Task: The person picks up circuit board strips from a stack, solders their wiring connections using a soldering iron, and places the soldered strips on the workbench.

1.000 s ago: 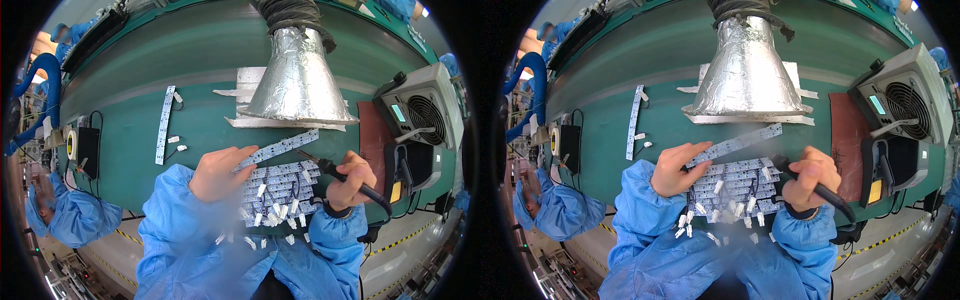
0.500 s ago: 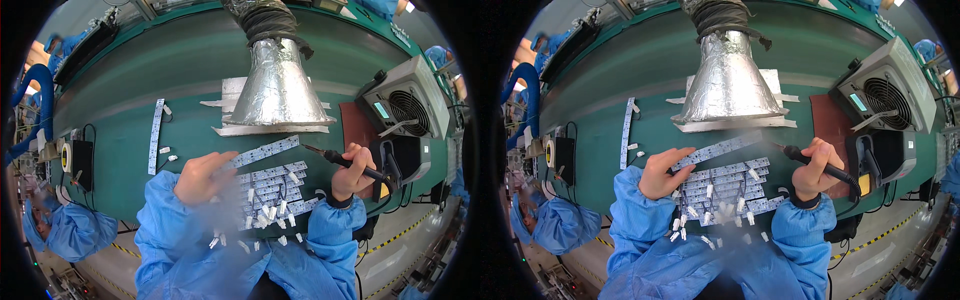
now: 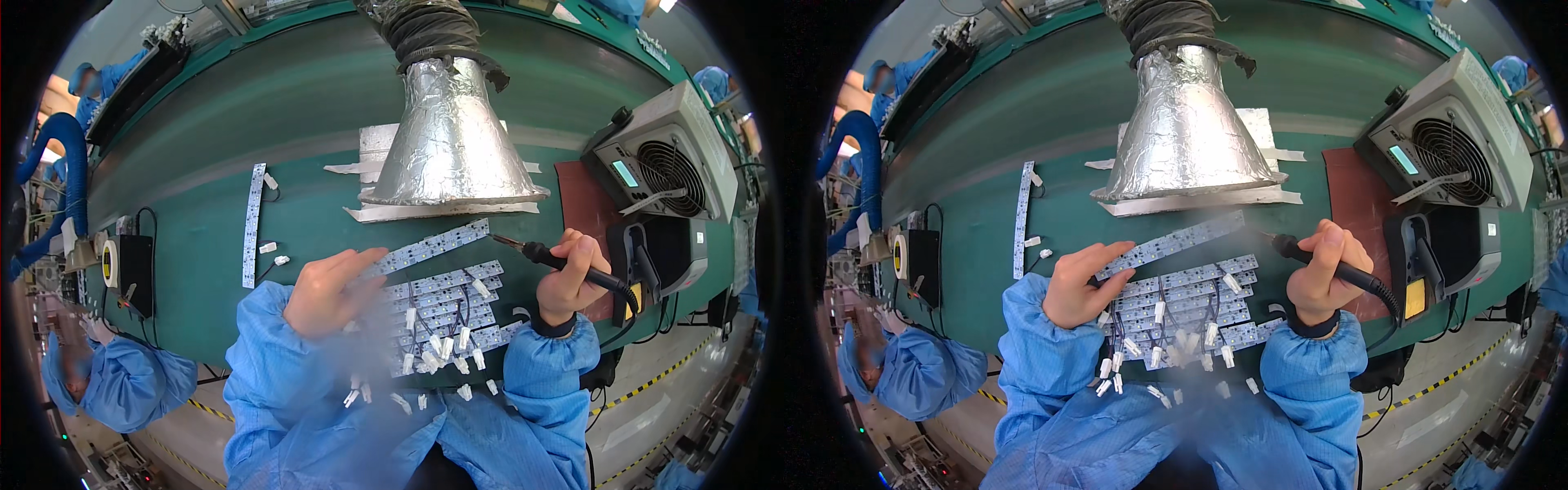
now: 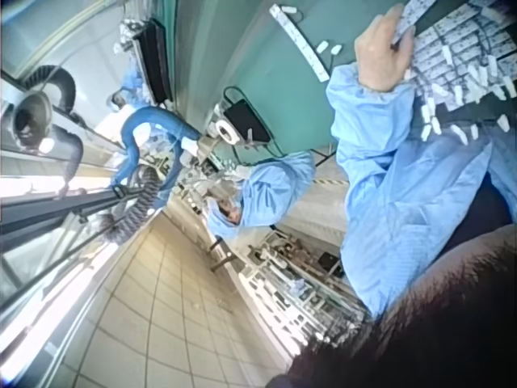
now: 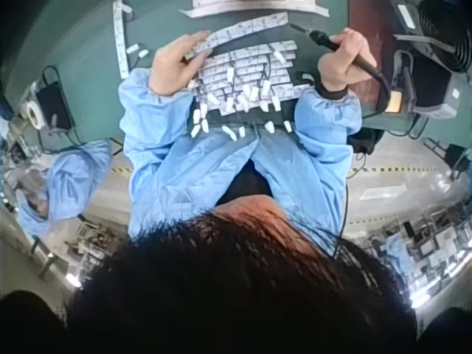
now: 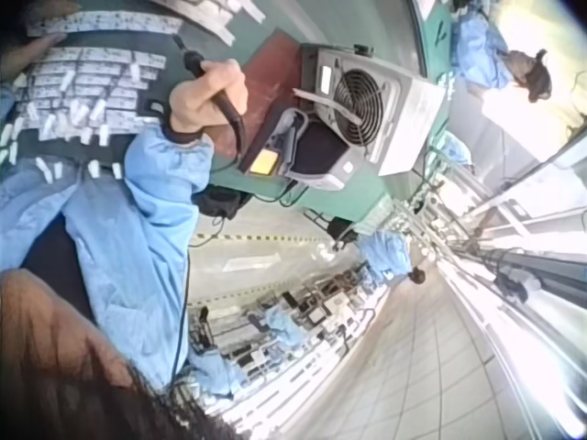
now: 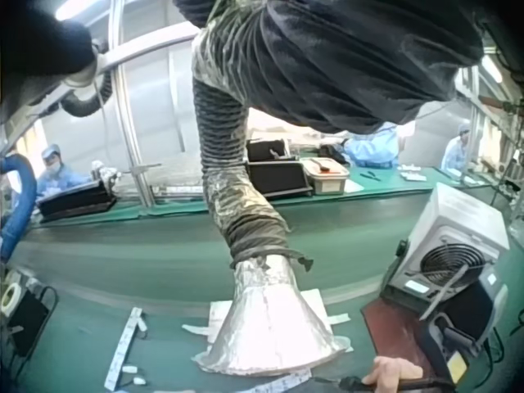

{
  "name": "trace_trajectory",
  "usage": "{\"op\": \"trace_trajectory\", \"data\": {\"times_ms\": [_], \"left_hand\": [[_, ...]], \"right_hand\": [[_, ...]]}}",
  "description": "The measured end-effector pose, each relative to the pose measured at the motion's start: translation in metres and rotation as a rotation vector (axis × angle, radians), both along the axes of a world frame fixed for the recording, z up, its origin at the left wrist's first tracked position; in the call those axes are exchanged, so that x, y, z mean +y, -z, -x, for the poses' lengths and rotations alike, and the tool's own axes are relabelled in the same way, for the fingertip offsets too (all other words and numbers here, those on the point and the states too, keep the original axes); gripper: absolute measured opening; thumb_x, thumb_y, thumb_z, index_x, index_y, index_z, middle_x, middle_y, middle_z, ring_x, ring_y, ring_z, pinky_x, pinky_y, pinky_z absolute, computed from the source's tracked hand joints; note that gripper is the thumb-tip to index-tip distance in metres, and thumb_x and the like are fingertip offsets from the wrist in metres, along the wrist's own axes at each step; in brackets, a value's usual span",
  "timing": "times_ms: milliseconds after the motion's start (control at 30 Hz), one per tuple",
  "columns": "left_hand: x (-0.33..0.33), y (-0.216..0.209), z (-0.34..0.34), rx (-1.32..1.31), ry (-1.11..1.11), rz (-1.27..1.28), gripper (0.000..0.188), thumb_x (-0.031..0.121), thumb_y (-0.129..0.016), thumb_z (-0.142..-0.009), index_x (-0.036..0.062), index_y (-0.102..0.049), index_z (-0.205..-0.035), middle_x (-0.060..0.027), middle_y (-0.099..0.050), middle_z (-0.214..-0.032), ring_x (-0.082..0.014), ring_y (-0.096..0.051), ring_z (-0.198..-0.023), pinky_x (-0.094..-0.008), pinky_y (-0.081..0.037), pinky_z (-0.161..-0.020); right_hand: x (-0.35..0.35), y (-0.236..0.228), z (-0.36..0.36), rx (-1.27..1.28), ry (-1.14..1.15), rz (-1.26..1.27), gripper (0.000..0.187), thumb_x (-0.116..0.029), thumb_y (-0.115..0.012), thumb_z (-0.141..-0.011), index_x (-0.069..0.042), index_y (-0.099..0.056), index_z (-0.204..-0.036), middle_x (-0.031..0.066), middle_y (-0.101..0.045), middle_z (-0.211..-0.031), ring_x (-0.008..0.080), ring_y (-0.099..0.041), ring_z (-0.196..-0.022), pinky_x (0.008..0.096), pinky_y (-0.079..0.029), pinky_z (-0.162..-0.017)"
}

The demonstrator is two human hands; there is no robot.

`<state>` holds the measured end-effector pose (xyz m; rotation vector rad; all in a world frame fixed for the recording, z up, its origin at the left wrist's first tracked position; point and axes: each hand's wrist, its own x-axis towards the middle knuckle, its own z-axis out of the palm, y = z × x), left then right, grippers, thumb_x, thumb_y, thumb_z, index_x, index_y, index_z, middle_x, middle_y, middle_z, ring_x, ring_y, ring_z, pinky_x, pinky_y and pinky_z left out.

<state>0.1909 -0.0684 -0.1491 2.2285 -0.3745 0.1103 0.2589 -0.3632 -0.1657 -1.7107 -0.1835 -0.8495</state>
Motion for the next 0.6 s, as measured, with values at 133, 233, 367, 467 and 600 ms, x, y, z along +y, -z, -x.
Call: {"op": "trace_trajectory", "data": {"times_ms": [133,233,367,467,600], "left_hand": [[-0.0005,-0.0009,0.0003,-0.002,-0.006,-0.004,0.036,0.002,-0.074,-0.080,-0.0009,-0.067,-0.115,-0.0144,-0.064,-0.079,-0.0238,-0.059,-0.059,-0.0321,-0.046,-0.054],[-0.0005,-0.0039,0.0005,0.037,-0.006,-0.024,0.036,0.002,-0.074,-0.080,-0.0008,-0.067,-0.115,-0.0141,-0.064,-0.078,-0.0233,-0.058,-0.059,-0.0321,-0.045,-0.054],[0.0004,-0.0026,0.0006,0.035,-0.002,-0.023,0.036,0.002,-0.074,-0.080,-0.0006,-0.067,-0.116,-0.0136,-0.063,-0.077,-0.0228,-0.057,-0.058,-0.0320,-0.045,-0.053],[0.0020,-0.0009,0.0007,0.038,0.017,-0.036,0.040,0.005,-0.074,-0.081,-0.0006,-0.064,-0.119,-0.0133,-0.062,-0.078,-0.0256,-0.059,-0.059,-0.0351,-0.048,-0.056],[0.0019,-0.0017,0.0004,0.031,0.020,-0.038,0.040,0.005,-0.073,-0.081,-0.0003,-0.064,-0.119,-0.0129,-0.062,-0.078,-0.0247,-0.059,-0.059,-0.0349,-0.048,-0.055]], "right_hand": [[0.0018,-0.0022,0.0000,0.018,-0.005,0.026,0.041,-0.018,-0.050,-0.095,0.003,-0.057,-0.061,0.0083,-0.057,-0.055,0.0163,-0.053,-0.050,0.0299,-0.041,-0.051],[0.0016,-0.0003,-0.0017,-0.008,-0.008,0.019,0.041,-0.018,-0.051,-0.095,0.003,-0.057,-0.061,0.0079,-0.057,-0.054,0.0160,-0.052,-0.048,0.0296,-0.039,-0.049],[0.0028,-0.0020,-0.0005,0.001,-0.014,0.018,0.041,-0.018,-0.051,-0.095,0.004,-0.057,-0.061,0.0078,-0.057,-0.054,0.0162,-0.052,-0.048,0.0298,-0.039,-0.049],[0.0058,-0.0049,0.0019,0.050,-0.025,0.012,0.041,-0.016,-0.046,-0.098,0.003,-0.050,-0.062,0.0070,-0.051,-0.057,0.0139,-0.044,-0.056,0.0307,-0.040,-0.060],[0.0059,-0.0045,0.0020,0.047,-0.029,0.012,0.041,-0.016,-0.046,-0.098,0.003,-0.051,-0.063,0.0072,-0.051,-0.058,0.0141,-0.044,-0.056,0.0310,-0.040,-0.060]]}}
